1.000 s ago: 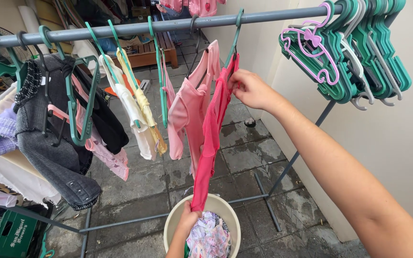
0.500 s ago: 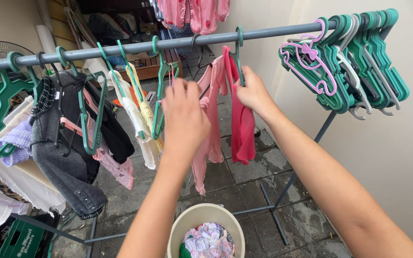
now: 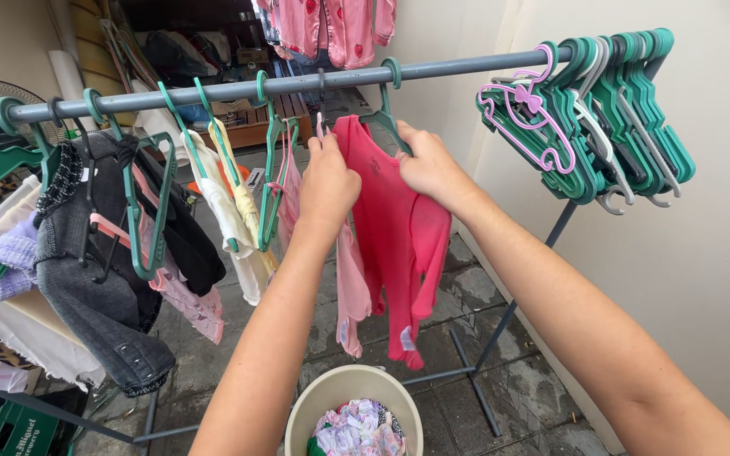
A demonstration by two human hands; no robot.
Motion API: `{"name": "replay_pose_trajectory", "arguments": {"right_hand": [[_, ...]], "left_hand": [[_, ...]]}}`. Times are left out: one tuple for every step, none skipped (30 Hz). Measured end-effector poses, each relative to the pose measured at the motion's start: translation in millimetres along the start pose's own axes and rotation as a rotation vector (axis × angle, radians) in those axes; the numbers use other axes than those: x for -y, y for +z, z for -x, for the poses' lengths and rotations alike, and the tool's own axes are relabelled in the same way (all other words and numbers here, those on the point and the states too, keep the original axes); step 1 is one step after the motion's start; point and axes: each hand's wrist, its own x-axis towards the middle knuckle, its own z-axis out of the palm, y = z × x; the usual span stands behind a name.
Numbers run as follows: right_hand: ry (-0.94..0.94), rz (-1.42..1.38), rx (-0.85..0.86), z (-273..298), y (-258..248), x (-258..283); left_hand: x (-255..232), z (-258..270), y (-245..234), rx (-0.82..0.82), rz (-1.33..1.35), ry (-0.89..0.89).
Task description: Hanging laundry from a bucket onto a drying rack using hangers.
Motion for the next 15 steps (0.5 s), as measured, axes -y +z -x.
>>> {"name": "replay_pose_trajectory", "arguments": {"right_hand": [[0.001, 0.004, -0.001, -1.3, 3.4, 1.0], [0.054, 0.004, 0.004, -3.1, 8.0, 2.7], [0.107, 0.003, 0.009, -4.8, 12.6, 4.6], [0.106, 0.002, 0.008, -6.7, 18.4, 0.3], [0.056, 0.048, -0.031, -8.5, 24.2, -3.9], [0.004, 0.095, -0.067, -10.6, 30.3, -7.8], [0.002, 0.094, -0.067, -10.8, 30.9, -4.3], [0.114, 0.113, -0.016, -11.9, 33.1, 0.5], [0.225, 0.133, 0.037, -13.0, 35.6, 5.6], [0.22, 0.128, 0.042, -12.9, 40.1, 0.9], [0.18, 0.153, -0.016, -12.9, 44.8, -3.8], [0.143, 0.179, -0.072, -11.3, 49.2, -9.1], [0.14, 0.174, -0.066, -7.6, 48.5, -8.4], [0.142, 0.167, -0.067, -3.7, 48.1, -7.9], [0.144, 0.159, -0.069, -0.1, 47.9, -8.0]], "left_hand": [[-1.8, -0.5, 0.9, 0.001, 0.004, 0.002], [-2.7, -0.8, 0.4, 0.004, -0.001, -0.053], [-3.8, -0.9, -0.3, 0.007, -0.006, -0.109], [3.5, -3.2, 5.3, 0.007, -0.007, -0.108], [10.8, -5.5, 10.7, -0.085, -0.029, -0.03], [18.3, -7.5, 15.9, -0.177, -0.049, 0.048], [13.7, -6.5, 12.4, -0.178, -0.05, 0.047], [10.3, -5.1, 7.1, -0.115, -0.047, -0.021], [7.1, -3.6, 1.5, -0.051, -0.043, -0.09], [6.7, -2.6, -0.7, -0.056, -0.048, -0.095], [6.4, -1.6, -2.7, -0.056, -0.065, -0.098], [5.9, 0.7, -3.5, -0.054, -0.08, -0.103], [-0.2, 6.4, -10.9, -0.056, -0.084, -0.109], [-6.3, 12.2, -18.2, -0.033, -0.07, -0.142], [-12.2, 17.6, -24.9, -0.011, -0.055, -0.175]]}}
